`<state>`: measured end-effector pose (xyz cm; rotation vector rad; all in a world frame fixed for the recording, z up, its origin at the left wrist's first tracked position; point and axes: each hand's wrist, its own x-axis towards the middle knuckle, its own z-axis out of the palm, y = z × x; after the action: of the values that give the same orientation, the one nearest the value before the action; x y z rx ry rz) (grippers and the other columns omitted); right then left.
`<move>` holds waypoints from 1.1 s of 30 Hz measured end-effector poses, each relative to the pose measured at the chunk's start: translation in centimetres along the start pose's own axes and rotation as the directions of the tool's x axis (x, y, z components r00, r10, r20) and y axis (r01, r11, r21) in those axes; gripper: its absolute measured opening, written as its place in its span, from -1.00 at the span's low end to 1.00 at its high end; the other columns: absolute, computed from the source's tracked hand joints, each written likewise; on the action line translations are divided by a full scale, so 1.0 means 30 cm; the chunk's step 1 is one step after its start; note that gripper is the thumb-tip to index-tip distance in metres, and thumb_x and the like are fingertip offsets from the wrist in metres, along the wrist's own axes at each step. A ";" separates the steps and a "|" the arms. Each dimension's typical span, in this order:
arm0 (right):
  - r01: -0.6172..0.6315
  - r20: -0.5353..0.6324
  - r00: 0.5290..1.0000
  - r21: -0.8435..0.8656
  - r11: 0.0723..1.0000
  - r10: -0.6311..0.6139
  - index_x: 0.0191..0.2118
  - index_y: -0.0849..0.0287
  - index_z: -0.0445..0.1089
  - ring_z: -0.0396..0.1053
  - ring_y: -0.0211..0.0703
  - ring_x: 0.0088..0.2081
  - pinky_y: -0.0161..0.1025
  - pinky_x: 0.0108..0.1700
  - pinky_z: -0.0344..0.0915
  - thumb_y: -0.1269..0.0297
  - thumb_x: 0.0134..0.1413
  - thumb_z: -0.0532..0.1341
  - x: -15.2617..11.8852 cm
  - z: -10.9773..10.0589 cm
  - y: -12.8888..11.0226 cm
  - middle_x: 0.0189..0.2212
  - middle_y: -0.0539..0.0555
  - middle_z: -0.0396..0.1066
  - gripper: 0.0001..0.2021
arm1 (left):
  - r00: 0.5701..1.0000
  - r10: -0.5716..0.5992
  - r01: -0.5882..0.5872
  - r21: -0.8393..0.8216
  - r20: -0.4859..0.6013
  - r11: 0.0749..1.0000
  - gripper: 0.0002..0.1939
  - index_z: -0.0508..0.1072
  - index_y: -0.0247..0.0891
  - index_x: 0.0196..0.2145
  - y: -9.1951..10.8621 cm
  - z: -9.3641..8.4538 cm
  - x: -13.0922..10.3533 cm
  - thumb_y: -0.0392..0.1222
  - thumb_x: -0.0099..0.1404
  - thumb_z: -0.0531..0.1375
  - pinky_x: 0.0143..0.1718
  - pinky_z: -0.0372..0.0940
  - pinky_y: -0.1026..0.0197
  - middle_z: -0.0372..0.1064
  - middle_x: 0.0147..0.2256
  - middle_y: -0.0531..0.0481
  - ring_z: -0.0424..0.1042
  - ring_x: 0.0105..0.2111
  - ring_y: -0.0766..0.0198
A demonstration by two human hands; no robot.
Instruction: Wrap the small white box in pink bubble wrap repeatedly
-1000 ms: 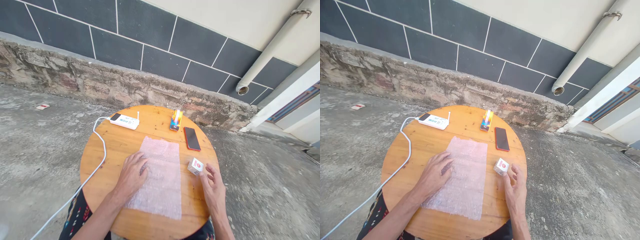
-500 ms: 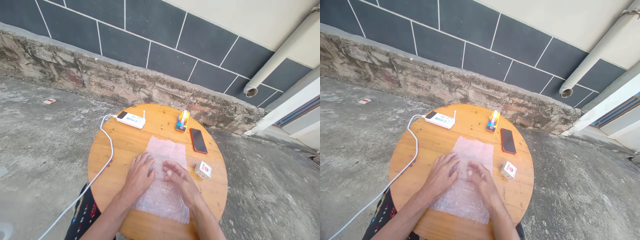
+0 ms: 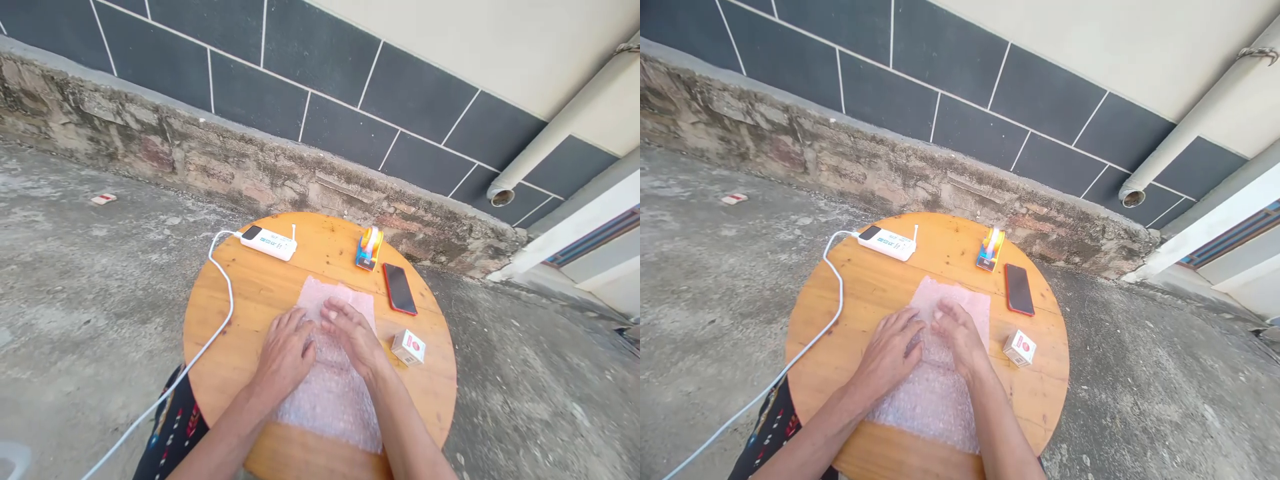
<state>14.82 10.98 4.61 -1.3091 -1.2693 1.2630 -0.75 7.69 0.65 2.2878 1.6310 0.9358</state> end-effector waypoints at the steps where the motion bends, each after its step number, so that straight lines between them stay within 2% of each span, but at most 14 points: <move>1: -0.011 -0.046 0.999 -0.016 1.000 0.010 -0.06 0.21 0.42 0.39 0.07 -0.02 0.01 -0.03 0.35 0.06 -0.06 0.28 0.024 -0.013 0.004 -0.04 0.22 0.43 -0.54 | 1.000 -0.001 0.001 0.002 -0.002 1.000 -0.73 0.42 -0.21 -0.14 0.000 0.000 0.000 -0.33 0.18 0.09 0.07 0.16 -0.08 0.27 0.04 -0.15 0.22 0.06 0.00; 3: 0.003 -0.157 0.988 -0.041 0.999 -0.009 -0.02 0.22 0.39 0.34 0.08 0.04 0.04 0.04 0.28 0.03 -0.05 0.25 0.045 -0.064 0.007 0.01 0.23 0.39 -0.51 | 1.000 -0.003 0.003 0.001 -0.005 1.000 -0.74 0.43 -0.21 -0.16 -0.001 0.001 0.001 -0.32 0.18 0.09 0.07 0.16 -0.08 0.28 0.04 -0.15 0.22 0.06 -0.01; 6: 0.042 -0.294 0.953 -0.094 0.995 -0.068 0.10 0.12 0.29 0.10 0.08 0.22 0.07 0.18 0.09 0.04 -0.03 0.24 -0.007 -0.170 -0.019 0.18 0.18 0.21 -0.45 | 1.000 -0.009 0.009 -0.011 -0.007 1.000 -0.73 0.43 -0.22 -0.16 -0.002 0.003 0.000 -0.34 0.17 0.09 0.08 0.15 -0.09 0.27 0.05 -0.15 0.21 0.07 -0.01; 8: 0.112 -0.287 0.941 -0.240 0.964 -0.181 0.10 0.07 0.29 0.09 0.07 0.22 0.05 0.18 0.09 0.07 0.02 0.23 -0.079 -0.240 -0.046 0.21 0.15 0.15 -0.50 | 1.000 -0.006 0.005 -0.022 -0.007 1.000 -0.72 0.43 -0.23 -0.15 -0.004 0.003 -0.002 -0.35 0.17 0.08 0.08 0.15 -0.09 0.27 0.06 -0.16 0.20 0.08 -0.01; 10: 0.150 -0.289 0.921 -0.357 0.922 -0.261 0.05 0.06 0.33 0.17 0.10 0.17 0.04 0.15 0.13 0.06 0.04 0.22 -0.151 -0.305 -0.063 0.24 0.14 0.11 -0.55 | 1.000 0.005 -0.005 -0.036 -0.008 0.999 -0.69 0.43 -0.23 -0.13 -0.006 0.004 -0.003 -0.36 0.17 0.08 0.08 0.14 -0.10 0.27 0.06 -0.17 0.20 0.09 -0.02; 14: 0.067 -0.402 0.861 -0.516 0.854 -0.310 0.09 0.12 0.29 0.21 0.15 0.13 0.10 0.10 0.17 0.03 -0.05 0.26 -0.228 -0.415 -0.029 0.17 0.22 0.20 -0.44 | 1.000 0.006 -0.008 -0.073 -0.027 0.997 -0.66 0.43 -0.21 -0.10 -0.012 0.005 -0.006 -0.36 0.16 0.08 0.09 0.15 -0.10 0.26 0.08 -0.15 0.20 0.09 -0.01; 16: 0.036 -0.413 0.858 -0.545 0.838 -0.306 0.12 0.12 0.25 0.18 0.16 0.15 0.12 0.10 0.17 0.00 -0.10 0.28 -0.233 -0.449 0.017 0.15 0.23 0.22 -0.36 | 0.999 -0.010 0.006 -0.085 -0.040 0.996 -0.66 0.43 -0.20 -0.11 -0.016 0.005 -0.005 -0.35 0.16 0.07 0.09 0.16 -0.08 0.27 0.07 -0.13 0.21 0.08 0.01; 20: 0.036 -0.398 0.883 -0.468 0.883 -0.247 0.13 0.20 0.22 0.31 0.14 0.04 0.09 0.03 0.26 -0.06 -0.17 0.30 -0.218 -0.460 0.113 0.01 0.24 0.35 -0.27 | 0.996 -0.047 0.042 -0.080 -0.072 0.996 -0.69 0.44 -0.19 -0.14 -0.019 0.005 -0.003 -0.33 0.18 0.06 0.07 0.19 -0.05 0.30 0.03 -0.11 0.24 0.05 0.04; 23: 0.070 -0.413 0.876 -0.402 0.913 -0.249 0.12 0.21 0.23 0.39 0.09 -0.07 0.03 -0.02 0.33 -0.07 -0.15 0.30 -0.211 -0.446 0.157 -0.08 0.21 0.43 -0.28 | 0.996 -0.055 0.051 -0.058 -0.072 0.997 -0.71 0.45 -0.17 -0.16 -0.022 0.006 -0.001 -0.33 0.18 0.06 0.06 0.19 -0.05 0.33 -0.01 -0.10 0.26 0.03 0.05; 26: 0.094 -0.437 0.861 -0.365 0.926 -0.259 0.12 0.18 0.23 0.40 0.07 -0.06 0.04 0.01 0.33 -0.04 -0.14 0.31 -0.212 -0.441 0.176 -0.07 0.19 0.43 -0.30 | 0.998 -0.043 0.041 -0.031 -0.055 0.999 -0.72 0.46 -0.17 -0.17 -0.026 0.012 0.000 -0.31 0.18 0.07 0.06 0.18 -0.07 0.33 0.00 -0.10 0.26 0.04 0.04; 33: 0.085 -0.443 0.866 -0.322 0.943 -0.230 0.17 0.21 0.16 0.38 0.07 -0.01 0.04 0.09 0.26 0.01 -0.13 0.33 -0.212 -0.447 0.191 0.00 0.23 0.39 -0.26 | 0.999 -0.027 0.027 0.000 -0.034 1.000 -0.70 0.46 -0.19 -0.14 -0.030 0.018 -0.002 -0.30 0.18 0.08 0.11 0.13 -0.10 0.31 0.06 -0.11 0.21 0.10 0.01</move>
<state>28.96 4.91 0.57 -1.5681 -1.1982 0.5891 -1.14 8.10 -0.23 2.2571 1.6714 0.9737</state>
